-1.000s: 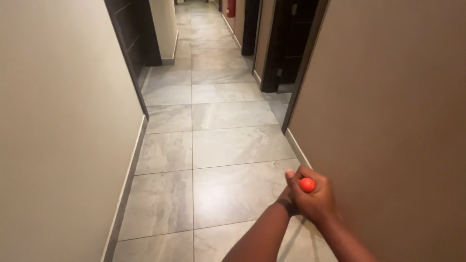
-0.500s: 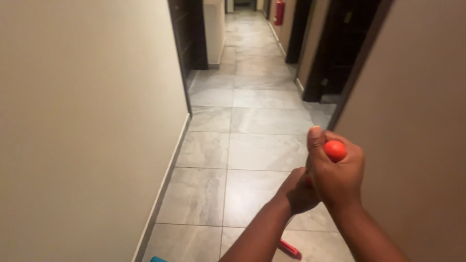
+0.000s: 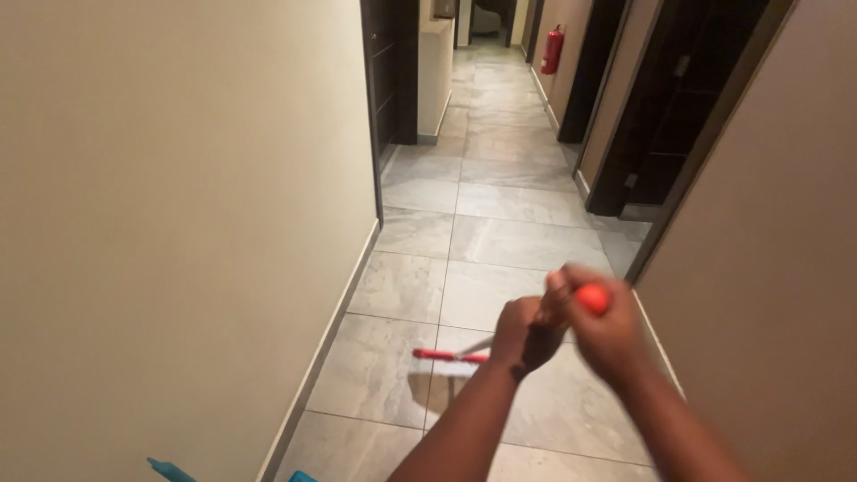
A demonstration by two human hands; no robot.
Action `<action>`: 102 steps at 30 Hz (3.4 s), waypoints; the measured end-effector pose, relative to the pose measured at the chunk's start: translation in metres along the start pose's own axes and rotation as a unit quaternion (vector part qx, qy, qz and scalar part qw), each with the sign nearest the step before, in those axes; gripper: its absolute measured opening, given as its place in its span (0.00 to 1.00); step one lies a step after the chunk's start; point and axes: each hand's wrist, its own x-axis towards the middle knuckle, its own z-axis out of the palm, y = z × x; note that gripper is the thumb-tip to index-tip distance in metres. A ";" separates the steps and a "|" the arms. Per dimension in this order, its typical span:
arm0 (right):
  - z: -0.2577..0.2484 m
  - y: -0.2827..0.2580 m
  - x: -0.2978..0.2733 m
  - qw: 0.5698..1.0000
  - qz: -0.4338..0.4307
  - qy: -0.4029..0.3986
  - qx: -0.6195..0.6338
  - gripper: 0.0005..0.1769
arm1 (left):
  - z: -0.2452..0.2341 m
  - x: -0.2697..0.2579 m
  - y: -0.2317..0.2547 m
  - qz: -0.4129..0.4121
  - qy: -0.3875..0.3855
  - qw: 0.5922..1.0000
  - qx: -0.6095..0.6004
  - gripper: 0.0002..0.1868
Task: Sweep the floor in the hallway using a broom and dustpan.
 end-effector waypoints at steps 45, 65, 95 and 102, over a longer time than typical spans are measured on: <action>0.031 0.066 -0.034 0.985 0.059 -0.126 0.098 0.21 | -0.012 -0.062 -0.106 -0.145 -0.033 0.982 0.117 0.13; -0.097 -0.033 -0.034 0.970 0.029 0.241 -0.023 0.28 | 0.106 0.005 0.054 -0.044 -0.231 0.967 0.097 0.31; 0.010 -0.105 -0.074 0.976 0.047 0.210 0.016 0.27 | 0.002 -0.088 0.037 -0.087 -0.365 0.924 -0.072 0.20; 0.010 -0.005 -0.080 0.977 0.107 0.181 0.030 0.24 | 0.005 -0.100 0.066 -0.074 -0.120 0.984 0.107 0.20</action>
